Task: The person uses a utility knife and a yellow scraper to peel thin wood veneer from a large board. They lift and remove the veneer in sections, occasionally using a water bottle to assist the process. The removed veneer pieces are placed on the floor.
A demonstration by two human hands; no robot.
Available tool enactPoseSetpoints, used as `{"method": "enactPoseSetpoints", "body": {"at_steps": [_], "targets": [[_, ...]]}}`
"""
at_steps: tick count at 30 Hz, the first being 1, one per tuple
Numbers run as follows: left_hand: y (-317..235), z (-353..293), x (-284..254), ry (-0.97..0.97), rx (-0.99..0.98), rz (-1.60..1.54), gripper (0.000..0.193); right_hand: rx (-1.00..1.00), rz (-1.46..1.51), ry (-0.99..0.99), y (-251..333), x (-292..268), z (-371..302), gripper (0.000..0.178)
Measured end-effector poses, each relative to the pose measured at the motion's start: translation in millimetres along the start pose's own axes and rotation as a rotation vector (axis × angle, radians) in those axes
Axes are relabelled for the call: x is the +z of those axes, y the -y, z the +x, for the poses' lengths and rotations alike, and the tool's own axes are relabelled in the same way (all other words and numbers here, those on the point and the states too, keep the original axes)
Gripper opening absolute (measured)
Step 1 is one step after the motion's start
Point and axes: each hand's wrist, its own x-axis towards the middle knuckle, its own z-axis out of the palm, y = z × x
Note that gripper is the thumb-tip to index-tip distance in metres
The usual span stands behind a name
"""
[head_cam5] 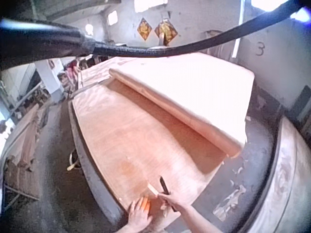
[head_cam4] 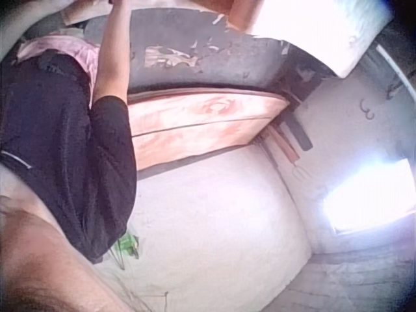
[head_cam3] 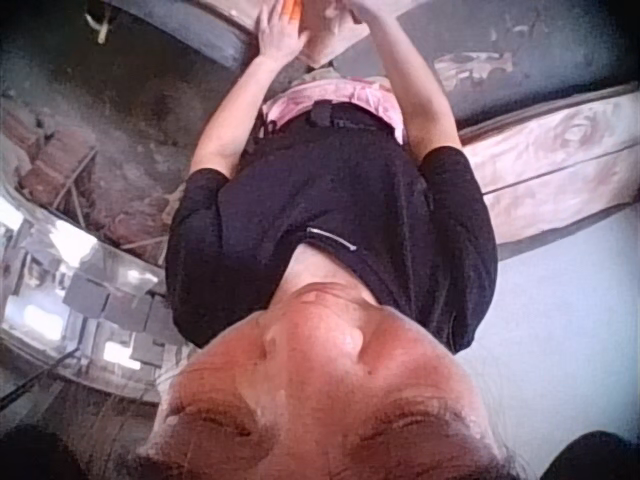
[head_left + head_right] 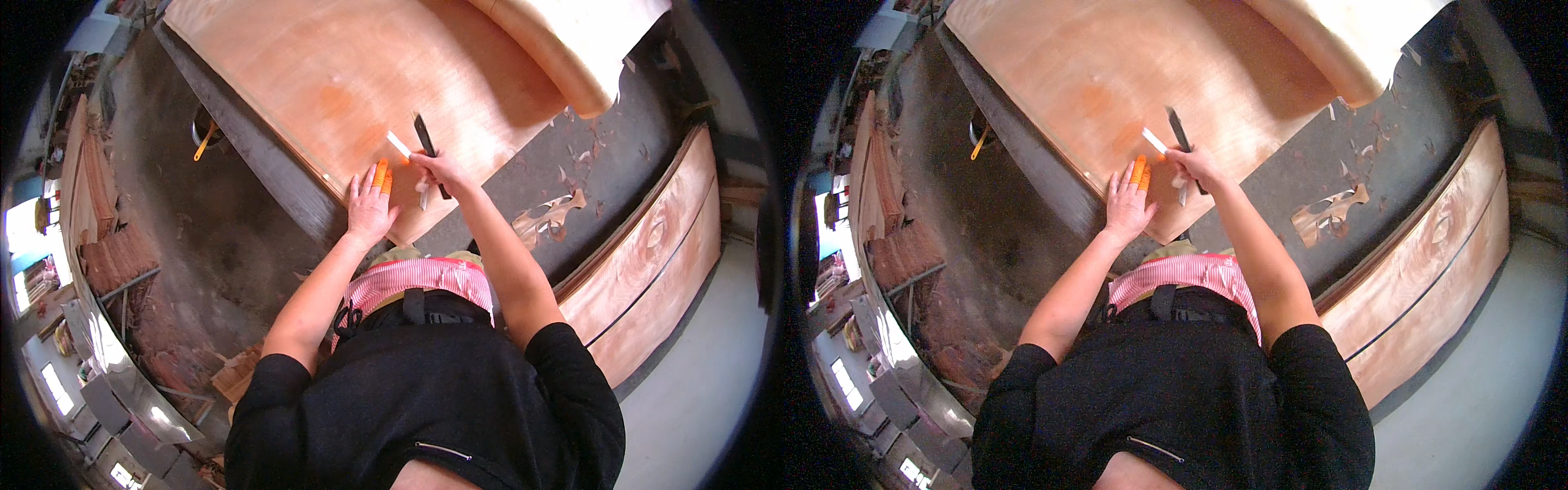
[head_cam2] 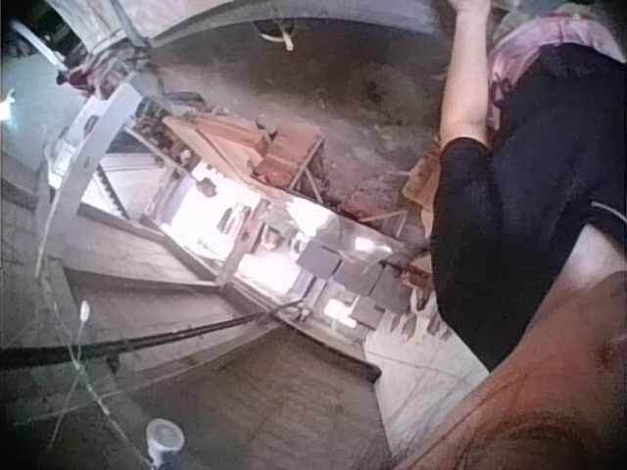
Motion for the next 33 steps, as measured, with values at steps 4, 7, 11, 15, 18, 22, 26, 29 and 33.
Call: {"method": "enactPoseSetpoints", "body": {"at_steps": [4,7,11,15,18,22,26,29,33], "targets": [[1.9,2.3,-0.3,-0.025,-0.007,-0.045,0.066,0.081,-0.094,-0.151,-19.4,-6.8,8.1,0.018],[5.5,12.6,4.5,-0.122,-0.013,-0.193,0.064,0.079,-0.125,-0.17,-15.5,-4.3,6.0,0.018],[1.0,42.9,0.5,-0.147,0.109,-0.165,0.062,0.084,-0.156,-0.183,-17.4,-6.1,4.7,0.022],[-3.0,46.5,-4.7,0.028,0.1,0.078,0.06,0.076,-0.203,-0.072,-5.3,-10.7,-11.3,0.022],[-2.4,48.7,-4.9,0.097,0.096,0.17,0.066,0.025,-0.323,-0.009,1.1,-18.2,-11.5,0.022],[-6.6,51.9,-10.5,0.063,0.09,0.145,0.064,0.101,-0.612,0.118,30.6,-54.5,3.6,0.023],[-7.2,54.5,-16.0,0.203,0.069,0.252,0.066,0.03,-0.373,0.112,43.5,-87.5,-20.8,0.025],[-5.5,53.8,-10.9,0.124,0.069,0.176,0.067,-0.089,0.073,0.119,24.4,-106.7,-63.8,0.022],[39.9,49.9,5.3,0.03,0.144,-0.3,0.069,-0.29,0.341,-0.151,-32.5,-110.8,-127.4,0.019]]}}
